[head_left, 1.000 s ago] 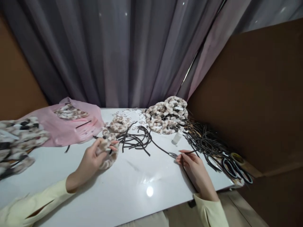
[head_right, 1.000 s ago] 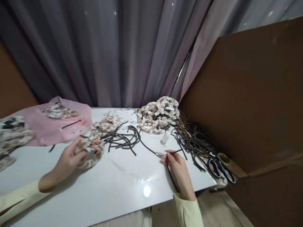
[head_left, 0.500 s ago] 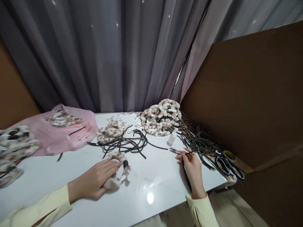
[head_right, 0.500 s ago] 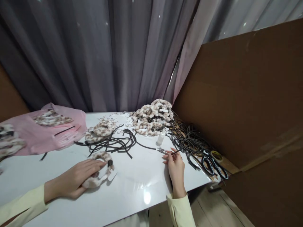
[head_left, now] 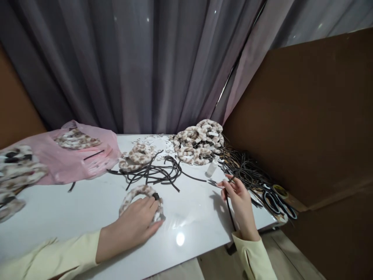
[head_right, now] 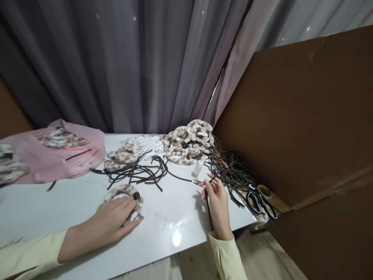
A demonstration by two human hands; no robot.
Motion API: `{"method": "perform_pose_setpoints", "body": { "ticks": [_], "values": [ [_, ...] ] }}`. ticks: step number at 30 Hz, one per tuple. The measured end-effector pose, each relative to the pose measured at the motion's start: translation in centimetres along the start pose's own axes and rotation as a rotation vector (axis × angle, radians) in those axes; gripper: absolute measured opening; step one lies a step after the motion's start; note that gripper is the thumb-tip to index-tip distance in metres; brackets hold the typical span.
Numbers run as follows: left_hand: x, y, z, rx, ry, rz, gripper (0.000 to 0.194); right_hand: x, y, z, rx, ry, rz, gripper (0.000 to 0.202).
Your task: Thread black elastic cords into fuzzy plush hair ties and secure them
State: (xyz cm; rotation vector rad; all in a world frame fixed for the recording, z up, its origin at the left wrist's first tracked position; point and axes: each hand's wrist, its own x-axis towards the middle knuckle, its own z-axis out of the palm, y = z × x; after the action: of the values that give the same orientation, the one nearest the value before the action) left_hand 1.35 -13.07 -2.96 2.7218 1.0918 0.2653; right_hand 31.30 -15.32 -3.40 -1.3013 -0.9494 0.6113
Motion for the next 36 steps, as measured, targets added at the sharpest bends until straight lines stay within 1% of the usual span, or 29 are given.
{"method": "perform_pose_setpoints", "body": {
  "ticks": [3,6,8,10,11,13,14,16,19,21,23,25,29,33,36],
  "values": [
    [1.0,-0.1,-0.2,-0.137,-0.093,0.0,0.026,0.4,-2.7,0.2,0.008,-0.143,0.02,0.04],
    [2.5,-1.1,-1.3,-0.292,-0.183,-0.029,0.022,1.0,-5.6,0.9,-0.062,-0.328,0.049,0.037],
    [3.7,-1.7,-2.3,-0.407,-0.232,-0.078,0.023,1.5,-7.3,1.8,-0.146,-0.475,0.022,0.032],
    [5.0,-2.2,-3.2,-0.596,-0.316,-0.148,0.027,2.1,-8.8,2.9,-0.228,-0.618,-0.033,0.031],
    [5.5,-2.4,-3.5,-0.668,-0.327,-0.192,0.029,2.3,-9.3,3.6,-0.265,-0.673,-0.06,0.031],
    [6.1,-2.7,-3.9,-0.769,-0.308,-0.281,0.034,2.8,-9.7,5.2,-0.306,-0.755,-0.106,0.032],
    [6.2,-2.8,-4.0,-0.81,-0.308,-0.324,0.036,3.0,-9.6,6.0,-0.319,-0.788,-0.129,0.033],
    [6.0,-3.1,-3.6,-0.917,-0.347,-0.377,0.04,3.2,-8.8,7.6,-0.353,-0.859,-0.174,0.034],
    [5.3,-3.7,-2.2,-1.145,-0.406,-0.37,0.04,3.2,-6.6,9.5,-0.417,-0.955,-0.252,0.032],
    [5.0,-3.9,-1.4,-1.307,-0.395,-0.358,0.037,3.0,-5.0,10.3,-0.408,-0.977,-0.351,0.031],
    [5.0,-4.0,-0.9,-1.439,-0.359,-0.379,0.034,2.7,-3.7,10.8,-0.375,-0.97,-0.474,0.027],
    [5.2,-4.0,-0.8,-1.509,-0.343,-0.389,0.032,2.4,-2.7,10.9,-0.351,-0.959,-0.57,0.024],
    [5.5,-4.2,-0.9,-1.521,-0.39,-0.407,0.026,1.7,-1.5,11.0,-0.378,-0.954,-0.686,0.021],
    [5.5,-4.2,-0.7,-1.575,-0.346,-0.447,0.024,1.1,-0.8,11.0,-0.483,-0.966,-0.794,0.023],
    [5.5,-4.0,-0.7,-1.581,-0.355,-0.461,0.024,0.8,-0.5,11.1,-0.587,-0.949,-0.869,0.024]
  ]
}}
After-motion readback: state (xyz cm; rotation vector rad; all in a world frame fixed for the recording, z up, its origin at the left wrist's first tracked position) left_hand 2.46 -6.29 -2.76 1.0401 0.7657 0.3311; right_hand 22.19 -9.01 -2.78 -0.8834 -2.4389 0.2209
